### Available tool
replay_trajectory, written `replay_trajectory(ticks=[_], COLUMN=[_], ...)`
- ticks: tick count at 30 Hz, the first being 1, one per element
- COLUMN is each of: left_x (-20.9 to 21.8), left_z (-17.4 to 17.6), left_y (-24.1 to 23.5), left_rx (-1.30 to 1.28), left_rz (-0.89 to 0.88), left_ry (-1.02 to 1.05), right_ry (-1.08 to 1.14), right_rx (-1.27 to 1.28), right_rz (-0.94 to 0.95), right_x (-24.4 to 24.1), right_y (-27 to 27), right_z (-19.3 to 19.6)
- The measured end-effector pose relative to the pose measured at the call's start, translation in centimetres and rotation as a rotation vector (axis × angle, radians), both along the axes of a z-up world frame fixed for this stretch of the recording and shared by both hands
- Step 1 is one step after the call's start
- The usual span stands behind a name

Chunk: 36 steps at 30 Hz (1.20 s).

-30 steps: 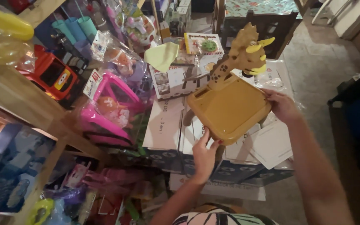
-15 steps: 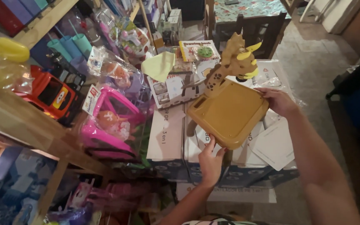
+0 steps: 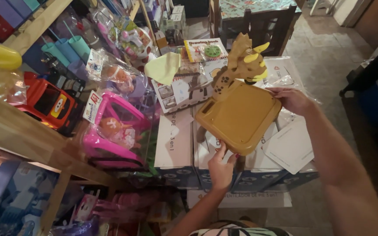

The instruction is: The person assembles a yellow toy drawing desk by attaching a giraffe-shaped projector head to the base and then handles a pack of markers and a drawing book.

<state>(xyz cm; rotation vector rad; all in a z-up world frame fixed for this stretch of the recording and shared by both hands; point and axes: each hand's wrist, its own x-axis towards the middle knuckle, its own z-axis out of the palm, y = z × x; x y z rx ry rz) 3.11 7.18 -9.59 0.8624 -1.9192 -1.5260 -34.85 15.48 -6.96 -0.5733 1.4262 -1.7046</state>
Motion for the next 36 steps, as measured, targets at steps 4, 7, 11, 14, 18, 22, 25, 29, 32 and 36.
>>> replay_trajectory(ticks=[4,7,11,14,18,22,25,29,32,36], left_x=[0.0,0.1,1.0,1.5,1.7,0.9,1.0,1.3,1.1,1.2], left_z=[1.0,1.6,4.3,3.3,4.5,0.1,0.7,2.2,0.7,1.6], left_y=[0.3,0.6,-0.2,-2.8,-5.9,-10.0,-11.2,-10.8,-11.3,-11.3], left_rx=[0.075,0.114,0.193,0.323,0.385,0.357,0.356,0.367,0.386,0.391], left_rz=[-0.004,0.02,0.056,0.067,0.06,-0.01,-0.03,-0.028,0.009,0.002], left_ry=[0.104,0.254,0.447,0.479,0.494,0.424,0.379,0.343,0.379,0.356], right_ry=[0.036,0.056,0.112,0.545,0.535,0.51,0.227,-0.063,0.045,0.1], right_rx=[-0.011,-0.017,-0.05,0.099,0.077,0.027,-0.035,-0.088,-0.115,-0.096], right_rz=[-0.015,-0.025,-0.058,-0.012,-0.09,-0.287,-0.481,-0.598,-0.604,-0.599], right_x=[-0.6,1.1,0.5,4.1,8.8,13.8,16.8,16.1,19.9,20.6], right_y=[0.2,1.3,3.2,5.8,6.5,6.5,5.3,4.3,4.1,4.4], right_z=[-0.5,1.1,-2.1,0.7,-0.4,-1.1,0.1,-2.7,1.1,0.8])
